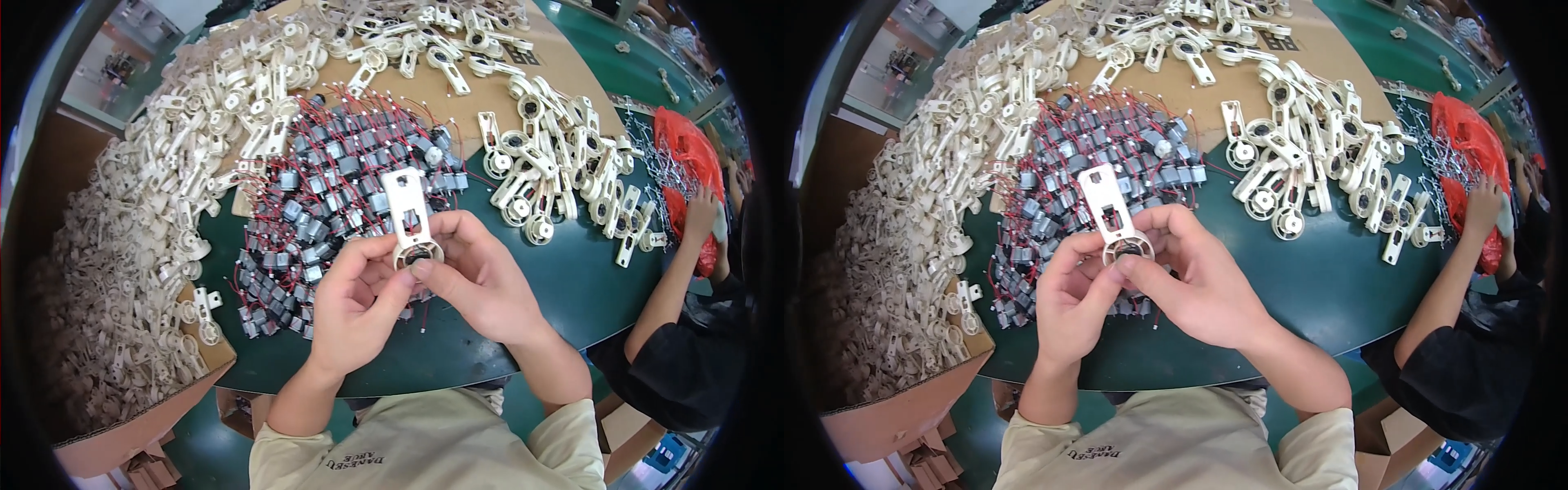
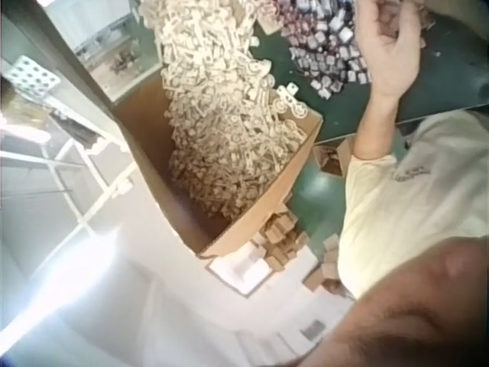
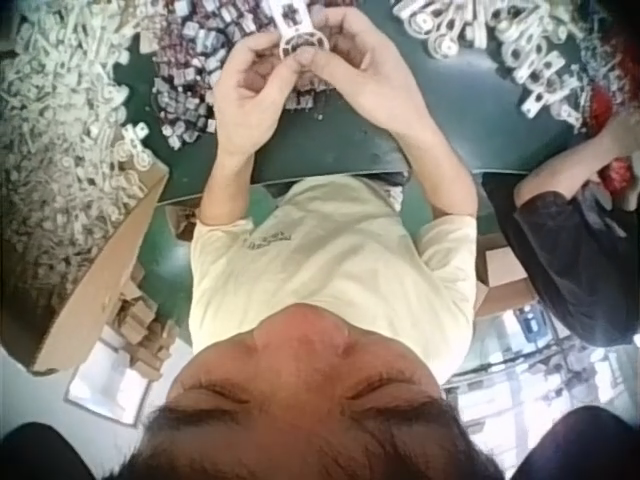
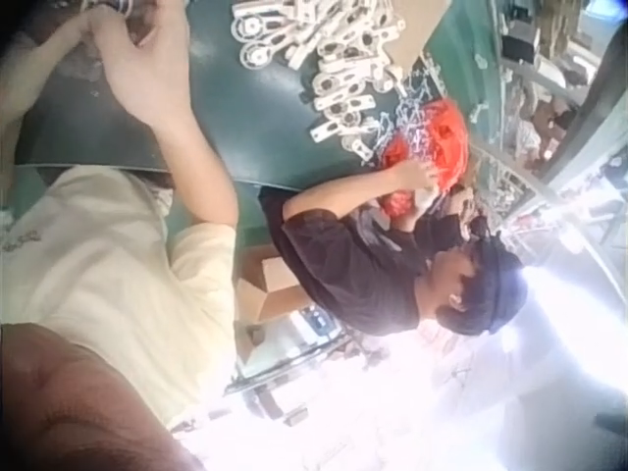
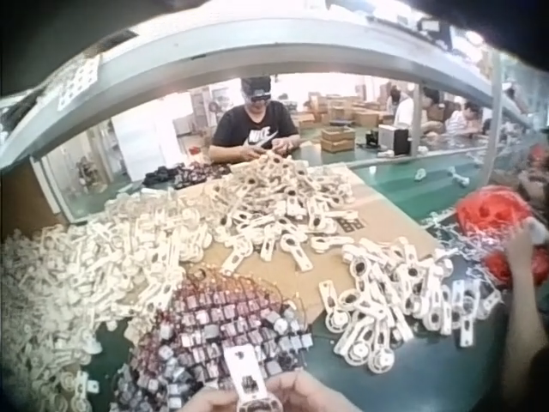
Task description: The person assembles small plastic housings by hand, inserting small motors and internal components into them.
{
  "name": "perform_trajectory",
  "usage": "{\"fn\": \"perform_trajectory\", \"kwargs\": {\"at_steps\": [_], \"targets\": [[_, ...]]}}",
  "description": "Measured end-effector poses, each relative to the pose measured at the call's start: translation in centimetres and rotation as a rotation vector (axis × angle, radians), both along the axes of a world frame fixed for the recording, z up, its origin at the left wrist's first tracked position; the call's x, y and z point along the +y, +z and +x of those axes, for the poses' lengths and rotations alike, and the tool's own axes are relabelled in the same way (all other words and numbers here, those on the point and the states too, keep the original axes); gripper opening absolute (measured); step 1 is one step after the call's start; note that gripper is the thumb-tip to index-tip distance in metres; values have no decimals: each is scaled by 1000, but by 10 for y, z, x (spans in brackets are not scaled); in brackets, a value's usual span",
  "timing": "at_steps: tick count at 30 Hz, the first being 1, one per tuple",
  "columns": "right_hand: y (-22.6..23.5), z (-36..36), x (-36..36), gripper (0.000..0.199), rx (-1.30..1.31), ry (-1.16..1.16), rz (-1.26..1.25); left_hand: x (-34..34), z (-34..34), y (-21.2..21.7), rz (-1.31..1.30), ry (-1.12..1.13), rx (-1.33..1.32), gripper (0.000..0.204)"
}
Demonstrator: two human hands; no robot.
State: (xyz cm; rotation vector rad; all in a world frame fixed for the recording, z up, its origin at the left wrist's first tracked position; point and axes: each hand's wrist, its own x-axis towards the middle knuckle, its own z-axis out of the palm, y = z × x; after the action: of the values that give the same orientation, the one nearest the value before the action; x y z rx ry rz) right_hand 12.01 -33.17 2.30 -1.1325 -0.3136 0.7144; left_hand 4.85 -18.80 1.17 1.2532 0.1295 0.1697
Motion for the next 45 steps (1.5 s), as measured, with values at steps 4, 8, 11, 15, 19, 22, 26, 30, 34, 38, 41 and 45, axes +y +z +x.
{"fn": "perform_trajectory", "kwargs": {"at_steps": [4, 8, 11, 15, 19, 22, 26, 30, 34, 38, 41, 45], "targets": [[-4, -1, 7, 25, -89, -48, 11, 2, -1, 5, 74, 26, -35, 26], [-15, -8, 7, 20, -303, -116, -31, 3, 1, -8, 347, 74, -148, 27], [-11, -9, 10, 21, -253, -85, -18, 8, -6, -4, 424, 86, -78, 27], [6, 9, -3, 24, -267, -133, -21, 21, -8, 18, 483, -14, -213, 49], [-7, 59, -49, 25, -596, -720, -425, 78, -7, 29, 476, 450, -86, 27], [-7, 66, -53, 28, -732, -841, -476, 144, -7, 27, 670, 752, 202, 24], [-3, 47, -31, 21, -947, -641, -589, 177, 36, 27, 854, 667, 218, 19], [-3, 42, -23, 14, -938, -598, -608, 156, 99, 46, 1324, 330, 380, 36], [-5, 48, -23, 11, -892, -512, -620, 163, 118, 60, 1613, 47, 660, 45], [-11, 52, -26, 11, -821, -496, -642, 161, 82, 65, 1405, 541, 297, 27], [-27, 52, -22, 20, -886, -440, -712, 151, 49, 56, 957, 699, -135, 19], [-46, 53, -7, 37, -1016, -350, -766, 121, 12, 51, 531, 754, -331, 11]]}}
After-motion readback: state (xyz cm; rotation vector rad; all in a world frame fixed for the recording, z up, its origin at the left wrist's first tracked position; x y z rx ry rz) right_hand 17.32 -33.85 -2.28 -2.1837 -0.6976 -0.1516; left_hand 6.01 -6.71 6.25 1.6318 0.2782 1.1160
